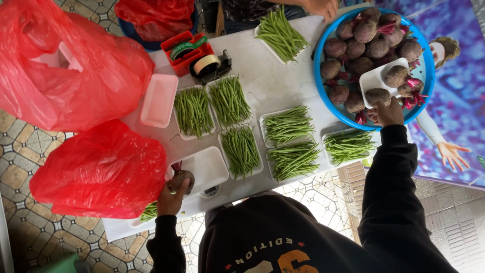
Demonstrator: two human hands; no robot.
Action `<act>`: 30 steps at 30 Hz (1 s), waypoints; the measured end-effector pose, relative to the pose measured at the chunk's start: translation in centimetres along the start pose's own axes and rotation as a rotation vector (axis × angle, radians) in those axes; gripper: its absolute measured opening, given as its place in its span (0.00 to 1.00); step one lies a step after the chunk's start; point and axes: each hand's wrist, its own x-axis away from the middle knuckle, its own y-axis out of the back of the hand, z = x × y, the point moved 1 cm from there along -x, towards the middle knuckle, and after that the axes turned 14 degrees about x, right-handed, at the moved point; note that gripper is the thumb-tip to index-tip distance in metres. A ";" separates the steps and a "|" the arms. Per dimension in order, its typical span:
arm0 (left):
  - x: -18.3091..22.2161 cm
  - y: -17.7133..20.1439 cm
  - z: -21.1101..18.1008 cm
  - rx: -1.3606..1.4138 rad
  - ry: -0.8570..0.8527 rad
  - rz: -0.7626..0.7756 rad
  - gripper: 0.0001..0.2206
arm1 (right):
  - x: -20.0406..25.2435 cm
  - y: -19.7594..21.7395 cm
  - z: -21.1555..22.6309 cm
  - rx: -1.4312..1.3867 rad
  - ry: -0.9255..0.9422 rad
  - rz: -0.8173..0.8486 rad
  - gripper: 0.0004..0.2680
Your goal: Weighing beets on a digital scale and placing them into foam trays for packaging.
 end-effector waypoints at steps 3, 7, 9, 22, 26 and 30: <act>0.6 -0.3 -1.4 0.037 -0.022 -0.004 0.39 | -0.1 0.0 -0.5 0.005 -0.036 -0.016 0.14; 0.8 -0.3 -1.3 0.042 0.007 -0.010 0.37 | 0.8 0.1 -0.1 0.017 -0.033 0.011 0.19; 0.7 -0.3 -1.0 0.035 0.013 -0.015 0.36 | 0.9 0.2 -0.1 0.020 -0.043 0.012 0.19; 1.2 -0.7 -0.9 0.076 0.074 -0.052 0.36 | -9.9 -0.1 -8.4 0.256 0.061 -0.761 0.09; 1.0 -0.7 -0.3 0.084 0.071 -0.068 0.34 | -11.1 -2.7 -12.4 -0.150 -0.172 -0.937 0.08; 1.0 -0.8 -0.5 0.033 0.085 -0.067 0.35 | -8.1 -3.5 -11.0 -0.555 -0.356 -0.776 0.14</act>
